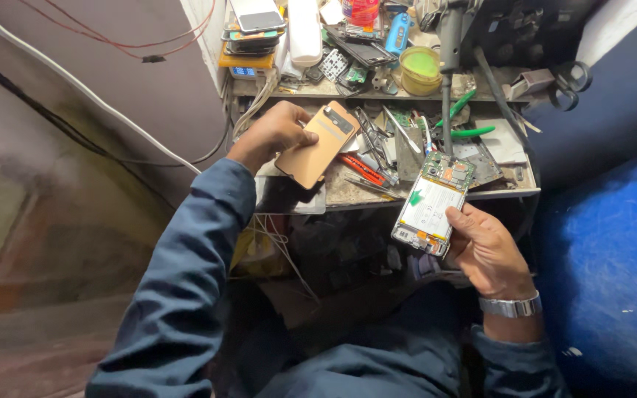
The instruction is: The person handles various mobile phone components including screens and circuit boards, comparing them on a workbench and then holding a reassembled phone while its screen displays a lock screen.
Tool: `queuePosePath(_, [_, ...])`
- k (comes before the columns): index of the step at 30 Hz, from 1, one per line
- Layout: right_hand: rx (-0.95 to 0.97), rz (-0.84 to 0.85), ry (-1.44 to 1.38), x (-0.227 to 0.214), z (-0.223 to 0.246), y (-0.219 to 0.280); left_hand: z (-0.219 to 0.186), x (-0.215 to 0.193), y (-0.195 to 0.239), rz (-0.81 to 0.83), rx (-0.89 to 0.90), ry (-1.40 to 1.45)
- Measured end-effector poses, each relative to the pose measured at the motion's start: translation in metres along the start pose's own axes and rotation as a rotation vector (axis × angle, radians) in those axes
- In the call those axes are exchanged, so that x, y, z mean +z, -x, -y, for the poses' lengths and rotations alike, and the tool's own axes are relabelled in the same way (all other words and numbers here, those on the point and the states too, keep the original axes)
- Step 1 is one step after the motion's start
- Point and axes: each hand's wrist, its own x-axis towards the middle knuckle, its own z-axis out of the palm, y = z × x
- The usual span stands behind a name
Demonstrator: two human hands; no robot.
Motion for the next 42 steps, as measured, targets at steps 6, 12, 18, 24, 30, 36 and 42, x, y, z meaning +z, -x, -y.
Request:
queuePosePath(6, [-0.009, 0.003, 0.011, 0.008, 0.002, -0.003, -0.002, 0.012, 0.005, -0.307, 0.156, -0.32])
queuePosePath(12, [0.007, 0.015, -0.001, 0.023, 0.001, -0.011, -0.015, 0.022, 0.021, -0.439, 0.237, -0.49])
queuePosePath(18, [0.007, 0.027, 0.044, 0.032, -0.005, -0.02, -0.016, 0.035, 0.055, -0.53, 0.397, -0.359])
queuePosePath(24, [0.083, 0.181, 0.201, 0.054, -0.034, -0.007, 0.001, 0.108, 0.166, 0.118, 0.187, 0.618])
queuePosePath(30, [0.123, 0.281, 0.245, 0.088, -0.064, 0.007, 0.03, 0.139, 0.213, 0.119, 0.007, 1.255])
queuePosePath(36, [0.117, 0.14, 0.244, 0.074, -0.069, 0.009, 0.039, 0.142, 0.229, 0.026, -0.056, 1.324])
queuePosePath(42, [-0.574, 0.056, 1.087, 0.047, -0.073, 0.007, 0.044, 0.138, 0.237, -0.047, 0.012, 1.301])
